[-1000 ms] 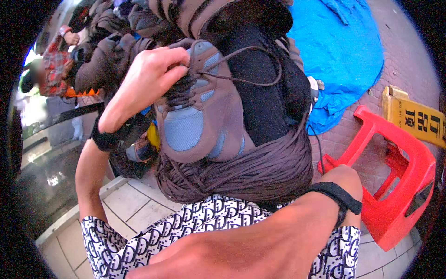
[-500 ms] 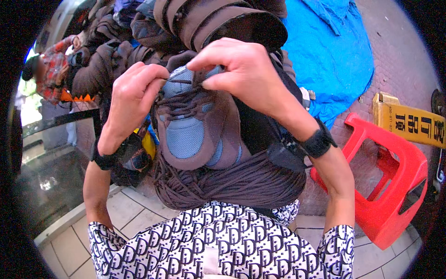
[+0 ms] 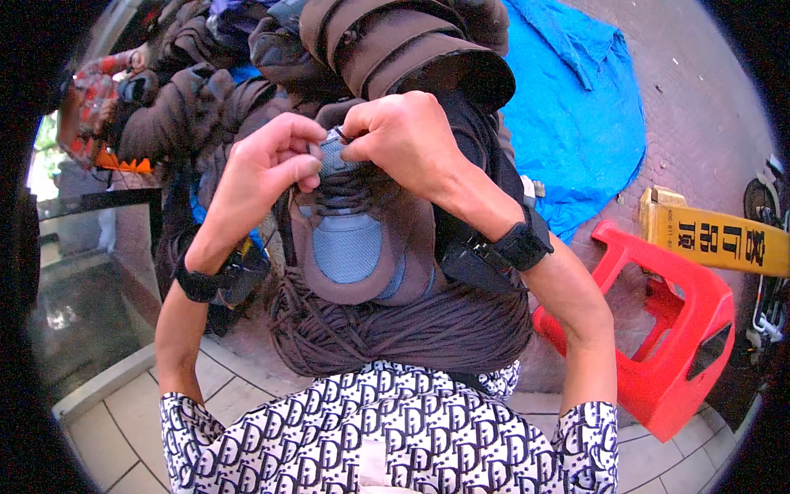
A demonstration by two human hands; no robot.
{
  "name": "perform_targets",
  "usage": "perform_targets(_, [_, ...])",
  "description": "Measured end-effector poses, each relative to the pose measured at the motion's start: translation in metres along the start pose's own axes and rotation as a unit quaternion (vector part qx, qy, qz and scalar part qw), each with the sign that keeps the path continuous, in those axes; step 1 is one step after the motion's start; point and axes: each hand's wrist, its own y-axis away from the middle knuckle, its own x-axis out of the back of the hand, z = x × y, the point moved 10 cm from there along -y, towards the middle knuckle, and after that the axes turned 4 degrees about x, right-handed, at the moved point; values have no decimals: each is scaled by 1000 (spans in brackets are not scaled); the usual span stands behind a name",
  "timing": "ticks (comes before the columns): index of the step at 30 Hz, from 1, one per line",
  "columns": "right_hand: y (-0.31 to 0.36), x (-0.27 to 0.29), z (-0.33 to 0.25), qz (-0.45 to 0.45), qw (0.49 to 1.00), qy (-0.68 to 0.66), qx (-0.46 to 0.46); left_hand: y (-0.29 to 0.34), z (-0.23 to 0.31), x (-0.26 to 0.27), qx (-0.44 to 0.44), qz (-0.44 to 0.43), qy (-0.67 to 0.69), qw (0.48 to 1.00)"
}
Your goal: Lacing up a sneaker while sitting on a mat outdoors.
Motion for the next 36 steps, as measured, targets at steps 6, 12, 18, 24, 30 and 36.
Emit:
perform_targets(6, [-2,0,-9,-9,999,14,32,-3,-12,0,8,-25,8,1000])
perform_targets(12, [-14,9,-21,-1,999,-1,35,-7,-6,6,-4,47,-32,998])
perform_targets(18, [-38,25,-33,25,995,-91,41,-10,-18,5,54,34,-26,998])
perform_targets(24, [-20,9,15,-37,942,-276,-185,-6,-11,2,59,34,174,982])
perform_targets(30, [-15,0,11,-50,950,-274,-143,15,30,7,-108,82,-5,991])
perform_targets(36, [-15,22,22,44,915,-367,-161,-10,2,12,-9,24,146,989])
